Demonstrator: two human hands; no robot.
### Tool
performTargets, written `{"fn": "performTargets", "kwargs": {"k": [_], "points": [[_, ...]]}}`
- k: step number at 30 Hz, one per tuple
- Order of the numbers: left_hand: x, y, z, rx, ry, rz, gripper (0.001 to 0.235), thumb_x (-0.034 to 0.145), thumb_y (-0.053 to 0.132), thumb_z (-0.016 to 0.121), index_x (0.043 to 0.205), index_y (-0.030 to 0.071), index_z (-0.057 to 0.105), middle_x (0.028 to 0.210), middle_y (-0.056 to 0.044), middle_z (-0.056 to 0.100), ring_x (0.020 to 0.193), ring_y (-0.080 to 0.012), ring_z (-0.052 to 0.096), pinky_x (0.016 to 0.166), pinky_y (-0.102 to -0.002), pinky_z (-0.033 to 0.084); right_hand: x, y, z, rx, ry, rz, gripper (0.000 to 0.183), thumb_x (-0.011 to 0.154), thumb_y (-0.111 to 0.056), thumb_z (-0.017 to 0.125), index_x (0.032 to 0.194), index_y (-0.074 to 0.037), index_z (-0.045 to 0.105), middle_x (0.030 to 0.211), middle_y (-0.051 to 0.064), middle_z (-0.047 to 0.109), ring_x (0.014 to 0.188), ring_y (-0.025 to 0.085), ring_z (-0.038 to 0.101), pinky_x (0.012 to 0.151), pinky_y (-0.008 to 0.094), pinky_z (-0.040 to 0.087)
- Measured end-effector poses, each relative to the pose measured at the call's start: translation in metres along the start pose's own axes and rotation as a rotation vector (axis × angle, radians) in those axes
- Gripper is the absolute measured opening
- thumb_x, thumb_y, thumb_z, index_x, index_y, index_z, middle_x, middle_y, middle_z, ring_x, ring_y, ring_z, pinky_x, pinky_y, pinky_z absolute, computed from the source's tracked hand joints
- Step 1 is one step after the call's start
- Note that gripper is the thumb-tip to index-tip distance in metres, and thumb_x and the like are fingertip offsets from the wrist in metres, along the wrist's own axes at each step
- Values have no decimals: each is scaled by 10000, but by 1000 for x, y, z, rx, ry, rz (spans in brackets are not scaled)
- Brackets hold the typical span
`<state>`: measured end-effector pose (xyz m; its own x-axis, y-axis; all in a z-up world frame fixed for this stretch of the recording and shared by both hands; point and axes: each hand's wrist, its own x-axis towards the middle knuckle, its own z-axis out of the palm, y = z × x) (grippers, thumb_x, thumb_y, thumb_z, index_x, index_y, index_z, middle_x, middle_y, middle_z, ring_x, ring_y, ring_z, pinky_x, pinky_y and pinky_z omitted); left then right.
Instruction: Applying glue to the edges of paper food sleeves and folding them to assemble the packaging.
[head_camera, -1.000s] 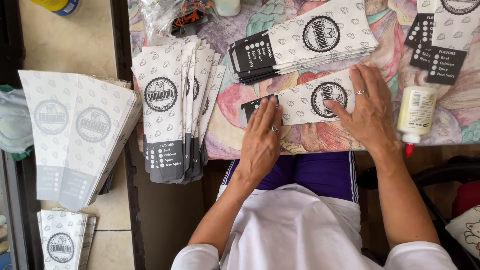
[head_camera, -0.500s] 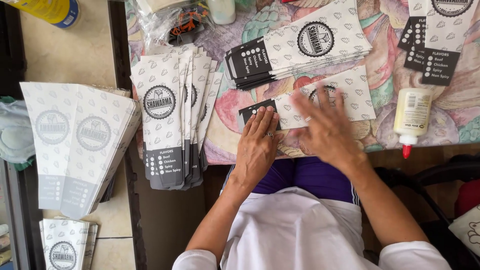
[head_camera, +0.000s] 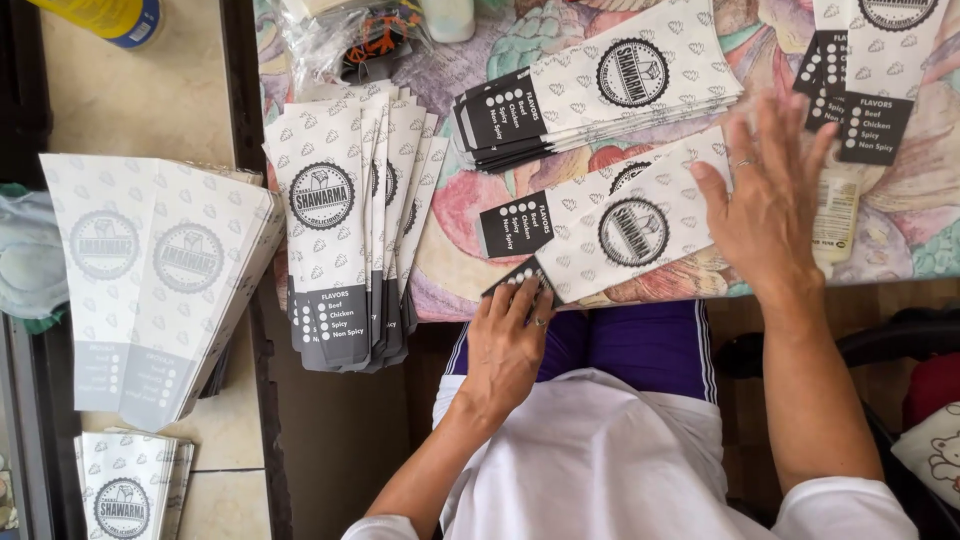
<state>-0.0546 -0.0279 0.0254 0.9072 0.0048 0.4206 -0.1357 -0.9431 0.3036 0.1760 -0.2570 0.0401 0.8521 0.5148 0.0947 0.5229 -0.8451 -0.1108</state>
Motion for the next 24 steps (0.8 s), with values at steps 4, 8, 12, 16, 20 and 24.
{"fn": "performTargets", "kwargs": {"k": [4, 8, 12, 16, 20, 24], "points": [[1, -27, -45, -297, 72, -183, 39, 953, 95, 755, 991, 90, 764, 857, -89, 753, 644, -221, 684, 508, -372, 498, -19, -16, -13, 345, 159, -136, 482, 1151, -212, 548, 1447, 165, 603, 1659, 307, 334, 1552, 471, 252, 1252, 664, 151], [-5, -82, -98, -639, 52, -945, 390, 944, 215, 731, 1329, 157, 704, 829, 64, 735, 778, -29, 639, 673, -214, 537, -38, -19, -10, 477, 152, -215, 571, 1171, -328, 327, 1438, 108, 581, 1594, 306, 448, 1521, 461, 362, 1289, 607, 199], [-34, -121, -112, -206, 390, -891, 264, 1001, 32, 762, 1255, 18, 695, 788, -29, 683, 657, -106, 618, 613, -247, 537, -56, -21, 4, 420, 32, -362, 519, 1108, -350, 386, 1541, -71, 447, 1656, 215, 341, 1569, 432, 252, 1302, 617, 169], [-65, -139, -95, 327, 149, -1022, 213, 993, 119, 735, 1202, 82, 729, 826, -48, 726, 824, -286, 672, 813, -494, 475, -67, -24, 1, 351, 42, -407, 492, 1038, -220, 582, 1504, -84, 509, 1603, 200, 461, 1534, 422, 367, 1283, 622, 280], [-36, -117, -80, 506, 209, -872, 422, 884, 18, 800, 1290, -70, 722, 1233, -131, 507, 1110, -297, 511, 987, -482, 450, -67, 15, -15, 386, 231, -319, 262, 1067, -53, 661, 1301, 53, 710, 1477, 254, 600, 1438, 475, 508, 1263, 578, 393], [3, -78, -41, 113, 289, -320, 230, 966, -91, 660, 1190, -43, 636, 1204, -242, 621, 1076, -380, 625, 930, -505, 538, -83, 76, -21, 70, 343, 44, 413, 1128, -179, 822, 1378, 145, 766, 1275, 328, 660, 1177, 489, 613, 1038, 577, 446]]}}
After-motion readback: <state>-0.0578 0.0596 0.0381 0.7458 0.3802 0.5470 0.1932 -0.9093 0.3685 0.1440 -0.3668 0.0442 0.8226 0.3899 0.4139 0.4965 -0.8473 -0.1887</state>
